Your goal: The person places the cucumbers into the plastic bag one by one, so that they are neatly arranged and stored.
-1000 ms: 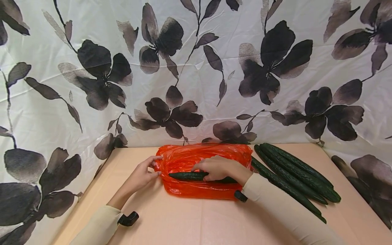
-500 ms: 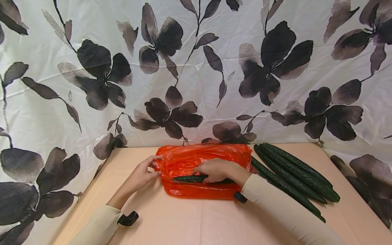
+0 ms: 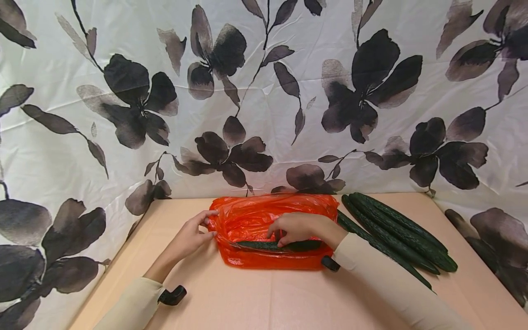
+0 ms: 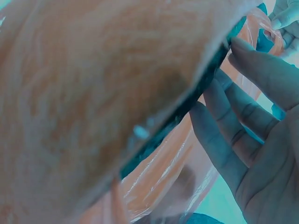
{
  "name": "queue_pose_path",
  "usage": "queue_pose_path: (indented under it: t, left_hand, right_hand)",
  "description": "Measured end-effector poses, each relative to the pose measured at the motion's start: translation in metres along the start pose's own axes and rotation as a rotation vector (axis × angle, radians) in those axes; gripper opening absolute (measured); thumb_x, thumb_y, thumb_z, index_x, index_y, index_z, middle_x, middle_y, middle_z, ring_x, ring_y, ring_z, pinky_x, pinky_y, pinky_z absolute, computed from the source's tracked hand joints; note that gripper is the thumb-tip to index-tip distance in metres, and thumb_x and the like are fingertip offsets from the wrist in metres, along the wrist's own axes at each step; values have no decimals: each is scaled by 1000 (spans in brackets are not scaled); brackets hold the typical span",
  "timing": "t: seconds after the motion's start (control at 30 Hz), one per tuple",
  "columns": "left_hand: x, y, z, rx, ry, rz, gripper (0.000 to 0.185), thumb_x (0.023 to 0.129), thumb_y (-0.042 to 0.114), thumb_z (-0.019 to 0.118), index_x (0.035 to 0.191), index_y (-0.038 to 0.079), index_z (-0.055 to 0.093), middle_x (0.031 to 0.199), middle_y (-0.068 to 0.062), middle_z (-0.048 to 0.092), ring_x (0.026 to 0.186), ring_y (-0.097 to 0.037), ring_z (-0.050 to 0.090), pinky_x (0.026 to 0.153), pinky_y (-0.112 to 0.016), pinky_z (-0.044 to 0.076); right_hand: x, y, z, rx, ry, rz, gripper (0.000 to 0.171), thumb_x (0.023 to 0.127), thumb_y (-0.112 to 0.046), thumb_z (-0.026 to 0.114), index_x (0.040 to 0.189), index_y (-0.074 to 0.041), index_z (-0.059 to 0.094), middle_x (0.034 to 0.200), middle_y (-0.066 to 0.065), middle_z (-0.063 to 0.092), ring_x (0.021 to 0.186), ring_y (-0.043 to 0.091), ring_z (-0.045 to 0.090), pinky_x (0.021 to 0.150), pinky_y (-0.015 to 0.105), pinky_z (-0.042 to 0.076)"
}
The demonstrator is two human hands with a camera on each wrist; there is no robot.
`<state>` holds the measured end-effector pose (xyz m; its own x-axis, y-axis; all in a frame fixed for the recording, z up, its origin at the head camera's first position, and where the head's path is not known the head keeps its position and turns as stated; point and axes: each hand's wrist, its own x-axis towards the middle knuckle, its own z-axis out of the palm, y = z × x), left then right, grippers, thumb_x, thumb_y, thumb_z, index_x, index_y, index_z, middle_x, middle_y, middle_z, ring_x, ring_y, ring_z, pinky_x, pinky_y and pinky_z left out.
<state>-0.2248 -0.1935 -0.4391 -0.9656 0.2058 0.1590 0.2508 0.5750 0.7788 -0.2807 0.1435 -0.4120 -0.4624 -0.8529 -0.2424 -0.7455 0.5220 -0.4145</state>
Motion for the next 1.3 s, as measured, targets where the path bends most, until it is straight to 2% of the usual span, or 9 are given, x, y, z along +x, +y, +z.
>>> queue_pose_path:
  t: [0.33,0.53,0.83,1.07,1.3]
  left_hand:
    - [0,1,0,2,2,-4,55,84,-4,71,137,3,58,93,-6,60,99,-26,60,60,-23,47]
    - [0,0,1,3,-1,-5,55,85,-5,71,137,3,57,93,-6,60,98,-25,60,60,-23,48]
    - [-1,1,1,3,-7,-23,55,85,-2,73,137,4,57,94,-7,58,97,-25,59,58,-23,47]
    - [0,0,2,9,-5,-14,55,85,-2,73,138,4,57,95,-7,58,96,-25,59,58,-24,46]
    - [-1,0,2,9,6,-28,58,84,-2,74,139,4,56,94,-7,58,97,-25,59,58,-24,45]
  right_hand:
    - [-9,5,-2,13,17,-48,36,94,-18,73,130,-14,68,111,-3,72,92,3,62,91,28,53]
    - [-18,10,-3,13,37,-68,36,95,-16,72,130,-13,69,111,-4,72,93,3,63,91,29,54]
    - [-28,15,-4,72,55,-36,36,95,-15,71,131,-13,68,110,-3,71,95,4,62,91,32,55]
    - [-36,20,-5,90,80,-16,36,96,-17,71,131,-16,68,110,-4,71,96,3,62,90,30,54]
    - [-50,17,-12,115,109,-2,35,96,-17,71,130,-15,68,110,-3,71,97,6,62,90,33,55]
